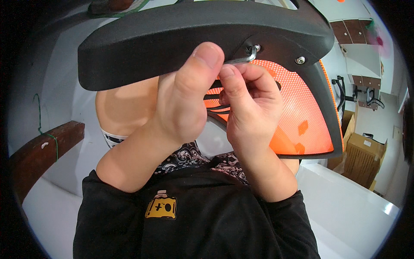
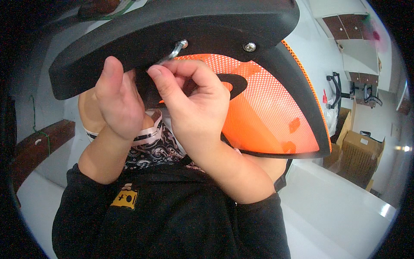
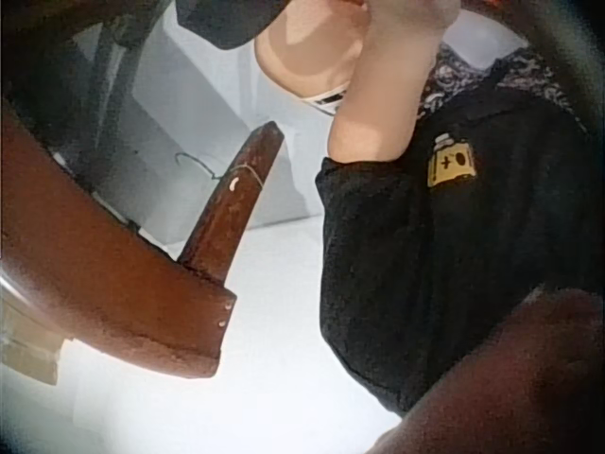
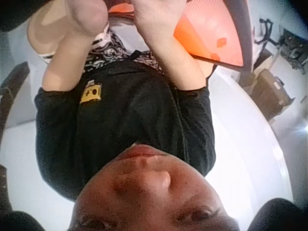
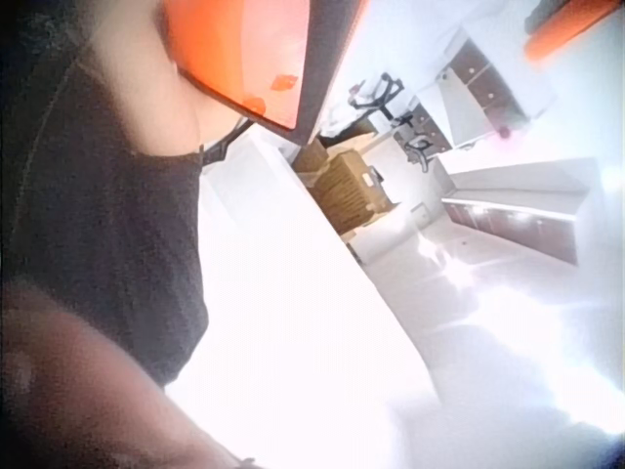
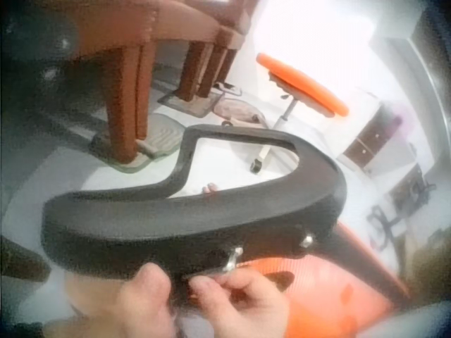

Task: The person assembles an office chair by attaching the orange mesh backrest to the black plastic frame. They insert and tighten multiple screws using an Allen key to secure the components together.

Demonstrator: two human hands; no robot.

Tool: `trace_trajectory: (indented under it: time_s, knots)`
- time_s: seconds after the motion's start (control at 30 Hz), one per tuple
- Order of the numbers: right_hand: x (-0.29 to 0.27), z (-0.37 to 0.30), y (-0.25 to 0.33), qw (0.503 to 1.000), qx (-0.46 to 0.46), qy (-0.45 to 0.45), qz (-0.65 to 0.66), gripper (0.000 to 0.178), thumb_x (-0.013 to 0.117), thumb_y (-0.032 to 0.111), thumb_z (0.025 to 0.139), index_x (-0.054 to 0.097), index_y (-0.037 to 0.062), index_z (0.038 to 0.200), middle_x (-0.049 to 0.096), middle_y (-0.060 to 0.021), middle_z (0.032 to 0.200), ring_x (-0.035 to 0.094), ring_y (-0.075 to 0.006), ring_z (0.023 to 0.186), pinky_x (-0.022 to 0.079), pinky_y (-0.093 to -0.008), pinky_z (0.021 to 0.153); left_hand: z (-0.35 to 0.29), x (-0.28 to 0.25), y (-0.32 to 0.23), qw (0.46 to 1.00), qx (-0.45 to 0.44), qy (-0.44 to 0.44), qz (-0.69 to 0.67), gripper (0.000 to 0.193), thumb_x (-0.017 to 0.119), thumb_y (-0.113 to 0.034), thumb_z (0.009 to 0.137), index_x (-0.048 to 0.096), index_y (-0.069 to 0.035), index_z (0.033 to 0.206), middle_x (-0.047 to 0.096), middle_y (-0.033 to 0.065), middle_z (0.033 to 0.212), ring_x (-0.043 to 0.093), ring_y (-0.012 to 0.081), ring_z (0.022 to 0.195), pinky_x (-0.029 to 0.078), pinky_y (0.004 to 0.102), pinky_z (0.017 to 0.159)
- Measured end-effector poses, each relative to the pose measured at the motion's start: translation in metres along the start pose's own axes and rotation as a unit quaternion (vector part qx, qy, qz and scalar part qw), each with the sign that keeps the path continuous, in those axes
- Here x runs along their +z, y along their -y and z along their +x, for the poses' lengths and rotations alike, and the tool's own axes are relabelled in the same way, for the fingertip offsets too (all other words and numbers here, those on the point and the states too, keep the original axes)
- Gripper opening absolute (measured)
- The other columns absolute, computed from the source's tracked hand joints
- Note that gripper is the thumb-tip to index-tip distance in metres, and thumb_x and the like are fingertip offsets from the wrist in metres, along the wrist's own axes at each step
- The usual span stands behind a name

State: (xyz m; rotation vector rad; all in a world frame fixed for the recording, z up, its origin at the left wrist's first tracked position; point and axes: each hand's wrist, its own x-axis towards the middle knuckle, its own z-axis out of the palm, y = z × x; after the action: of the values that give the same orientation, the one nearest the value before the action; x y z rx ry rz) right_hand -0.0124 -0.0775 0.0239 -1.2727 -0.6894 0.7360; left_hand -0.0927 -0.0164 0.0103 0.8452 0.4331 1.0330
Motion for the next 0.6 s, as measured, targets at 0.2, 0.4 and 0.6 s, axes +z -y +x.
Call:
trace_trajectory:
  time_s: [0.2,0.4,0.6]
  knots:
    - [-0.007,-0.007,0.000,0.983,-0.136,0.068,-0.104,0.015,0.069,-0.001,0.078,0.060,-0.0007,0.091,0.064,-0.0082,0.089,0.059,-0.0110,0.068,0.050,-0.0222,0.062,-0.001,-0.002,0.000,1.000,-0.005,0.007,-0.021,0.025,0.061,-0.010,0.090,0.061,0.005,0.111,0.066,0.0115,0.107,0.063,0.0165,0.097,0.049,0.0293,0.086]
    - [-0.035,0.007,0.035,0.890,-0.283,0.108,-0.342,0.017,0.070,-0.005,0.073,0.063,-0.0003,0.089,0.063,-0.0085,0.077,0.061,-0.0163,0.071,0.050,-0.0255,0.062,-0.003,-0.003,-0.002,0.992,-0.037,0.045,-0.111,0.025,0.060,-0.008,0.091,0.060,0.005,0.112,0.066,0.0121,0.108,0.063,0.0171,0.098,0.049,0.0296,0.087]
    - [-0.046,0.024,0.057,0.789,-0.384,0.114,-0.466,0.016,0.065,-0.007,0.081,0.064,-0.0040,0.096,0.061,-0.0100,0.093,0.058,-0.0152,0.083,0.047,-0.0239,0.073,0.001,0.005,0.000,0.990,0.100,0.085,0.045,0.022,0.065,-0.006,0.087,0.063,0.003,0.106,0.067,0.0095,0.102,0.063,0.0145,0.094,0.050,0.0278,0.083]
